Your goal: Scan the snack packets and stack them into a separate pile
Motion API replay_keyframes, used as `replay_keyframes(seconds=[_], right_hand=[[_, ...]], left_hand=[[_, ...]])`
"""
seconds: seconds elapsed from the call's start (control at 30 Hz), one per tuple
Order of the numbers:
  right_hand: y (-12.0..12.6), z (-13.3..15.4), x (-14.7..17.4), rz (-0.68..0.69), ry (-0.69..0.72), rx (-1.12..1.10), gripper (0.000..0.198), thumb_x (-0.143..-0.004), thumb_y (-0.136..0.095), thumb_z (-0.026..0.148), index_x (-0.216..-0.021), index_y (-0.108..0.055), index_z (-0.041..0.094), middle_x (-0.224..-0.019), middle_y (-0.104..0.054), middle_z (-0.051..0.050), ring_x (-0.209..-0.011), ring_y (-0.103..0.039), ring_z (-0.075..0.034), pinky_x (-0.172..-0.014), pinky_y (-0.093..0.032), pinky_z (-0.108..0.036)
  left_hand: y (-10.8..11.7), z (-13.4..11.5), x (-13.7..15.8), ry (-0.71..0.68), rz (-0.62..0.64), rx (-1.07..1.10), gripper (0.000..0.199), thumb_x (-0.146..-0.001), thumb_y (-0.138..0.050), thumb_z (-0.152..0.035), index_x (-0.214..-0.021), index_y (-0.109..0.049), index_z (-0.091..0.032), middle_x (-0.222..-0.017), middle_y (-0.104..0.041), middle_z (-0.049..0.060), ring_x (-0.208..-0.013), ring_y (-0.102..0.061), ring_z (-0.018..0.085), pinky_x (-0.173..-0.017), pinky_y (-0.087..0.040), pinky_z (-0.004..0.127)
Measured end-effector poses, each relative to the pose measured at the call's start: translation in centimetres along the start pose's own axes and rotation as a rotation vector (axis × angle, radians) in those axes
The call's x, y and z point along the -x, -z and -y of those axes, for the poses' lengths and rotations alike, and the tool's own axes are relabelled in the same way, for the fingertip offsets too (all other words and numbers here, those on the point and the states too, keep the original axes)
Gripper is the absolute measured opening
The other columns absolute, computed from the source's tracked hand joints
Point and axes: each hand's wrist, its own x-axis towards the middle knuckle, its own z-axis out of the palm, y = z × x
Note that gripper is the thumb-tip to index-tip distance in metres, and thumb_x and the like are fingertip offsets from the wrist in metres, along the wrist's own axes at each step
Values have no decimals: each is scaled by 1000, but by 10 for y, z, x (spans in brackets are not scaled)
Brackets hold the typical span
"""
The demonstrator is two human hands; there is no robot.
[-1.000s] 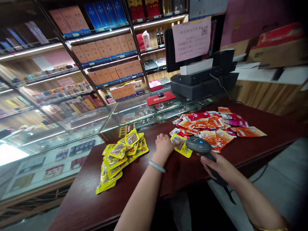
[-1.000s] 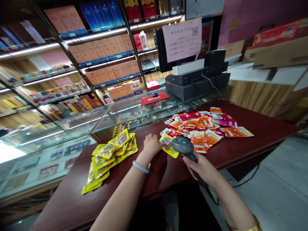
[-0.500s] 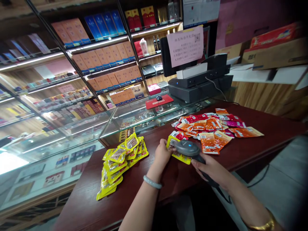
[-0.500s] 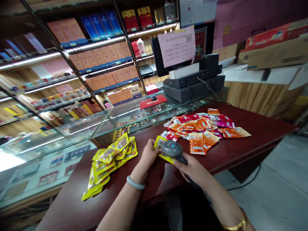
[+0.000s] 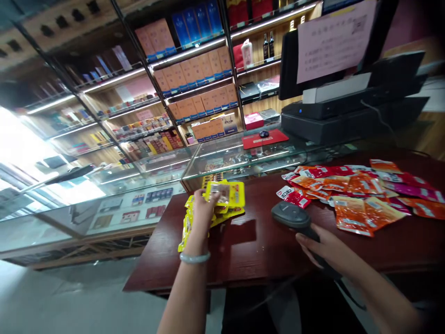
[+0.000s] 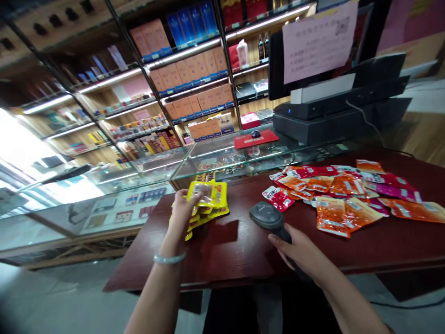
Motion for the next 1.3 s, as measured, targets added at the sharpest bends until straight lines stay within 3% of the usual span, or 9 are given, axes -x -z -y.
replay_keyframes(seconds=[0.2,0.37,0.47,0.67,0.8,0.9,1.0,1.1,1.3], right_hand=[[-3,7,3,-9,48,34,46,-83,-60,62,-98,-52,19,-50,-45,10,-39,-38,-8,-39,-31,-19],[5,4,5,-19,64,6,45,-83,-61,61,-94,-50,19,-49,-45,10,-37,-37,-7,-37,-29,-19],[16,2,6,-61,41,2,47,-83,-60,62,-95,-49,19,-49,-45,10,-37,-38,-7,-36,-29,-18],[42,0,18,-176,22,-20,46,-85,-59,60,-102,-49,19,-48,-43,11,-39,-37,-7,-38,-30,-18],[57,-5,28,-249,9,-77,47,-84,-60,61,-103,-48,19,-47,-40,12,-38,-35,-7,-38,-29,-18],[66,-11,34,-275,-14,-69,50,-82,-59,64,-101,-48,19,-45,-41,12,-37,-35,-7,-37,-28,-18],[71,-15,37,-292,-40,-71,51,-82,-59,65,-101,-49,19,-45,-41,12,-37,-35,-7,-37,-28,-18],[72,-15,38,-295,-41,-54,49,-83,-58,64,-100,-50,19,-45,-41,12,-37,-36,-7,-37,-29,-18],[65,-6,34,-276,-26,5,43,-85,-57,60,-98,-50,19,-45,-41,12,-37,-37,-7,-38,-28,-18]], left_hand=[[30,37,-41,134,26,-576,62,-75,-59,-59,-122,-53,-20,-124,-60,19,-118,-53,40,-93,-42,51],[11,18,-32,-51,-163,-632,57,-82,-53,-53,-130,-50,-23,-142,-49,14,-134,-36,37,-105,-31,52],[-22,-17,-12,-250,-108,-515,50,-86,-52,-50,-130,-51,-25,-140,-51,10,-133,-39,31,-110,-28,46],[-129,-81,35,-593,335,-394,53,-84,-60,-46,-131,-54,-22,-131,-59,10,-123,-50,26,-106,-35,36],[-189,-107,49,-605,413,-483,60,-86,-58,-48,-136,-49,-16,-133,-57,16,-121,-51,29,-100,-39,37],[-213,-119,45,-543,474,-553,60,-79,-63,-58,-121,-59,-15,-126,-60,18,-118,-52,34,-94,-42,41],[-222,-121,37,-488,549,-540,56,-67,-73,-60,-101,-62,-17,-119,-62,17,-115,-53,35,-89,-43,39],[-218,-112,31,-391,596,-338,53,-67,-77,-50,-103,-56,-18,-108,-67,12,-100,-61,27,-78,-43,31],[-198,-89,29,-298,539,-20,42,-69,-77,-40,-95,-52,-19,-85,-67,3,-76,-61,18,-65,-39,25]])
